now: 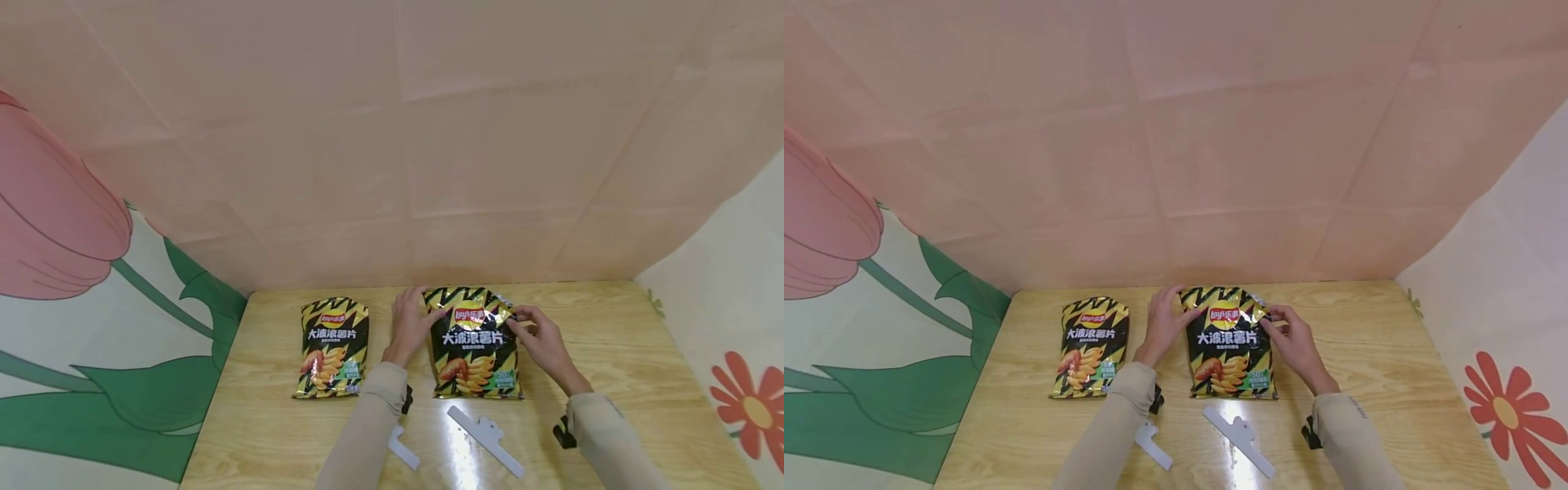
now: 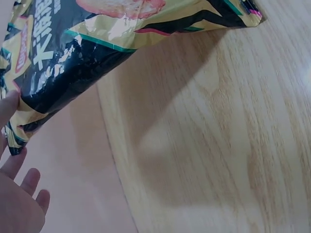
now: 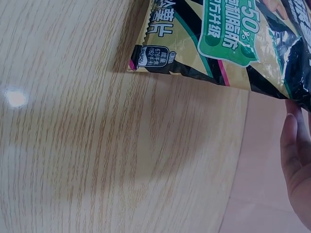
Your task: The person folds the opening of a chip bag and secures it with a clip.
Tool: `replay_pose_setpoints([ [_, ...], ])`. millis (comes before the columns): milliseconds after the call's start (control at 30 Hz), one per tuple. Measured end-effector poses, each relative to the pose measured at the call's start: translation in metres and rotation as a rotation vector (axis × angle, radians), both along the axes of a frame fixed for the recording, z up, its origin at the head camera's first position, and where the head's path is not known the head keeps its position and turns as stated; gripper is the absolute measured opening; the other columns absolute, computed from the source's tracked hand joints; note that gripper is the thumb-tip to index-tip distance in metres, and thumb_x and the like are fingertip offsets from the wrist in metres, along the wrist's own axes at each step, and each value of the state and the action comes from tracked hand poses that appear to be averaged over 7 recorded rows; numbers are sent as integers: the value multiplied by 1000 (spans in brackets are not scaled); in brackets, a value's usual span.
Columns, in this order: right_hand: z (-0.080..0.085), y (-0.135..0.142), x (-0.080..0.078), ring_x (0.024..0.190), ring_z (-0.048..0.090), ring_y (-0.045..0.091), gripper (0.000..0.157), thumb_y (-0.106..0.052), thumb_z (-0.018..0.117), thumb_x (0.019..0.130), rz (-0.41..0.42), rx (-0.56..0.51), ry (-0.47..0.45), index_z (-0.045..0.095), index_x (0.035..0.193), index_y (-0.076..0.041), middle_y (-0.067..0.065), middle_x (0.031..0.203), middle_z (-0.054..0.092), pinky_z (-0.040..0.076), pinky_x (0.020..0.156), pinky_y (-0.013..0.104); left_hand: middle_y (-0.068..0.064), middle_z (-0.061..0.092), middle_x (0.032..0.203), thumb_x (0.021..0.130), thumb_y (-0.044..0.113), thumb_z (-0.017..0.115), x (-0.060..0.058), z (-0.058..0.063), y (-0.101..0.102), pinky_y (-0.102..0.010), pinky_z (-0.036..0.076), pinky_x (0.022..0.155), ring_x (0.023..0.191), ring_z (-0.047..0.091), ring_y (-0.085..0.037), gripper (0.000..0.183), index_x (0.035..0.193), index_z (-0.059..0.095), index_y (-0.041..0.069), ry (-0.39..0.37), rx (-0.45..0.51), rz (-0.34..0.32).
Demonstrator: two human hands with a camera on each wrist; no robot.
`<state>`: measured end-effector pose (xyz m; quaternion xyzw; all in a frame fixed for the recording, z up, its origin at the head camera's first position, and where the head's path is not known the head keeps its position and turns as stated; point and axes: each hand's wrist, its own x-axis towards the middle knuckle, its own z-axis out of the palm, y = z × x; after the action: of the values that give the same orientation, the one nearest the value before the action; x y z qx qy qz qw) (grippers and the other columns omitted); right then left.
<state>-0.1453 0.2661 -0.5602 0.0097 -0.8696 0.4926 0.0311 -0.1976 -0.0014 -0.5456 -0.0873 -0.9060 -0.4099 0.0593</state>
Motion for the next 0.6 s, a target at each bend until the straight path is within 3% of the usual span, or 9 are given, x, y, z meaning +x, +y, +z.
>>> replay_pose_setpoints([
  [267,-3,0,-4,80,63,-4,33,-20,55,103,12,-58,68,57,122,6,24,110,62,58,67,29,2,63,133,86,38,76,-2,7,3,-43,31,115,127,54,-20,52,132,60,20,84,-190,-12],
  [600,-1,0,-5,80,62,-7,33,-20,53,104,8,-43,58,58,121,7,24,108,62,59,68,32,1,66,132,86,34,77,-3,11,5,-50,23,121,128,56,-20,50,131,61,21,176,-291,-53],
])
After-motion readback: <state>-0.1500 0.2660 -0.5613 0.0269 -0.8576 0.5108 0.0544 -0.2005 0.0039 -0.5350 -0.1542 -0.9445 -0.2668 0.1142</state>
